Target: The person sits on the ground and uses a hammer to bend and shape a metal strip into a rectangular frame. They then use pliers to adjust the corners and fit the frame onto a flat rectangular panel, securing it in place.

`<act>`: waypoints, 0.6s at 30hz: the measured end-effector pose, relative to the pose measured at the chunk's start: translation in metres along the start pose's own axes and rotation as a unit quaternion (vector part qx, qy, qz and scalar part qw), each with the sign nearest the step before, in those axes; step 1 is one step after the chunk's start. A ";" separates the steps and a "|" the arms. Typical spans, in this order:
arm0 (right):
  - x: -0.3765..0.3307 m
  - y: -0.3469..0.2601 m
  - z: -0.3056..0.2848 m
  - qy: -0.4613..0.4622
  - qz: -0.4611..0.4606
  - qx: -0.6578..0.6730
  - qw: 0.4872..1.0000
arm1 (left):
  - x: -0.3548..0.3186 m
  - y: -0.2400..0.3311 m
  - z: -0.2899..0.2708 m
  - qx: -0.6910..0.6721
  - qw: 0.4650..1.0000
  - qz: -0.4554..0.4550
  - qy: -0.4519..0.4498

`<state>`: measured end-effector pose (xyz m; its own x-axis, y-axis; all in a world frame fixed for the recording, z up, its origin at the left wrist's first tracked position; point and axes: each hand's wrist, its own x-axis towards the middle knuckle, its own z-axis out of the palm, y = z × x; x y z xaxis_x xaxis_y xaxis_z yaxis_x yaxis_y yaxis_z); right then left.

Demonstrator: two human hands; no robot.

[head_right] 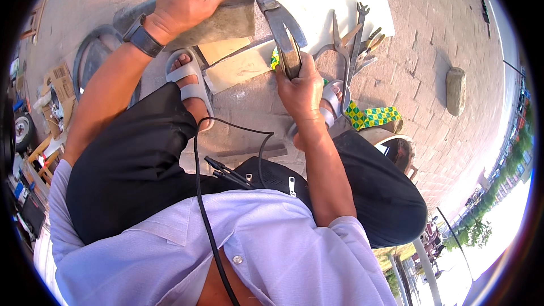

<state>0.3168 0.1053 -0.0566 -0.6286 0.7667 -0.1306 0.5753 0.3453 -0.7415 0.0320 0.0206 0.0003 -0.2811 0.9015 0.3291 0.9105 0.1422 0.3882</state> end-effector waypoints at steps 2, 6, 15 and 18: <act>0.005 0.005 0.004 -0.022 0.043 0.003 0.999 | -0.001 -0.002 0.002 0.010 1.000 0.008 -0.006; 0.021 0.014 0.015 -0.095 0.116 0.044 0.988 | -0.002 -0.007 0.008 0.010 1.000 0.028 0.008; 0.001 0.073 0.043 -0.221 0.382 0.337 0.831 | -0.009 0.005 0.008 0.010 0.999 0.026 0.016; 0.005 0.082 0.031 -0.284 0.322 0.092 0.898 | -0.017 0.005 0.013 0.016 1.000 0.015 0.010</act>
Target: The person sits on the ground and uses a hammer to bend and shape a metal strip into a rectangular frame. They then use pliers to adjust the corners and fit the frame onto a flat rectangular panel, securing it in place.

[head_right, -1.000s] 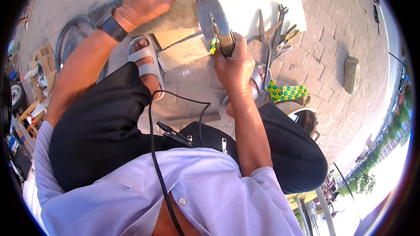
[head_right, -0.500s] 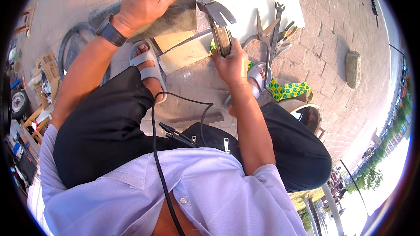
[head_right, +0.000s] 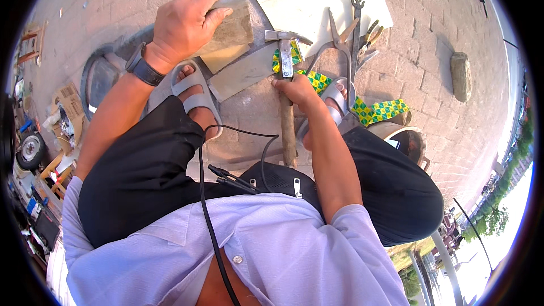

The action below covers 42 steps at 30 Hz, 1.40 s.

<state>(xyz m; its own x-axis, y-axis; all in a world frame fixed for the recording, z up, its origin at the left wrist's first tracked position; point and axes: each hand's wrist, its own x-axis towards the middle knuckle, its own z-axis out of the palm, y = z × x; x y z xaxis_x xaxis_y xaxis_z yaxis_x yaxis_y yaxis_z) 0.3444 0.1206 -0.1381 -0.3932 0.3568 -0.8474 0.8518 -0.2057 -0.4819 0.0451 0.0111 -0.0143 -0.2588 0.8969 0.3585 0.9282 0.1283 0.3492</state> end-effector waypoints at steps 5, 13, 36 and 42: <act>-0.031 -0.083 -0.029 0.186 -0.209 -0.138 0.950 | -0.009 0.013 -0.003 -0.018 1.000 -0.003 -0.004; -0.056 -0.170 -0.012 0.195 -0.522 -0.118 0.822 | -0.013 0.014 -0.003 -0.018 1.000 0.021 0.010; -0.048 -0.195 -0.031 0.057 -0.485 -0.150 0.860 | -0.016 0.023 -0.007 -0.042 0.999 0.000 -0.008; -0.042 -0.178 -0.016 0.074 -0.459 0.011 0.885 | -0.015 0.019 -0.008 -0.040 0.999 0.004 -0.009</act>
<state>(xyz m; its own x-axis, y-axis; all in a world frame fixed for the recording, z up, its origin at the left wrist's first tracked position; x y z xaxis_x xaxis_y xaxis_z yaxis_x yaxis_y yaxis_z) 0.2144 0.1568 -0.0131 -0.8652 0.4980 -0.0585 0.1895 0.2167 -0.9577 0.0648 -0.0028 -0.0062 -0.2454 0.9054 0.3464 0.9056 0.0866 0.4152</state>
